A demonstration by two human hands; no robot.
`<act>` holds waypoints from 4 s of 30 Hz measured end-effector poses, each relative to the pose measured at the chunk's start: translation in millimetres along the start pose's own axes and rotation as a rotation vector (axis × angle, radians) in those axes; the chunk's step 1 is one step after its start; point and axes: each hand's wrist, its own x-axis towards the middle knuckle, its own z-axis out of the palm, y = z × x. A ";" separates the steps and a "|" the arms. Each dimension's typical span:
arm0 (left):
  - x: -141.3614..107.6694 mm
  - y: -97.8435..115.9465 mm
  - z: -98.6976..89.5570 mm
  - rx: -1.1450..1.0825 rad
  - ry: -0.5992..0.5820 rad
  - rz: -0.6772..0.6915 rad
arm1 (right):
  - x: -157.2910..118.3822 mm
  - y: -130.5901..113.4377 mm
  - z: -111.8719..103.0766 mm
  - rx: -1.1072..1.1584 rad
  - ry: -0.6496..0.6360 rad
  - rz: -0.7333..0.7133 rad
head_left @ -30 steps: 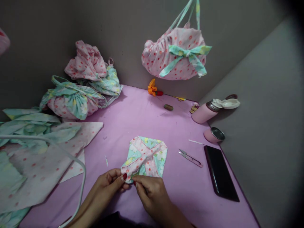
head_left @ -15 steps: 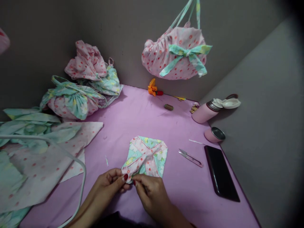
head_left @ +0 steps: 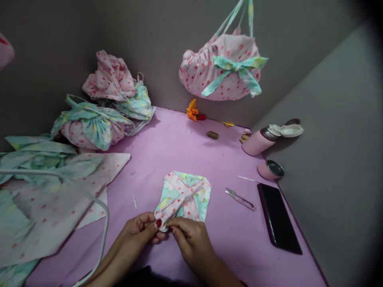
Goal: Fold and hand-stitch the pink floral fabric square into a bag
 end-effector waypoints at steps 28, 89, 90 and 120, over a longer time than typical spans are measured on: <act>-1.6 -8.1 4.0 0.098 -0.062 0.118 | -1.7 -10.3 9.6 0.282 0.154 -0.034; -1.0 -4.8 -1.7 0.012 0.020 0.078 | -5.3 -6.2 7.7 -0.016 0.001 0.103; -1.0 -5.4 -2.2 0.002 0.015 0.069 | -5.6 -6.7 7.5 -0.008 0.005 0.098; -1.3 -13.8 7.7 -0.051 -0.115 0.092 | -4.2 -3.0 17.1 -0.097 -0.087 0.081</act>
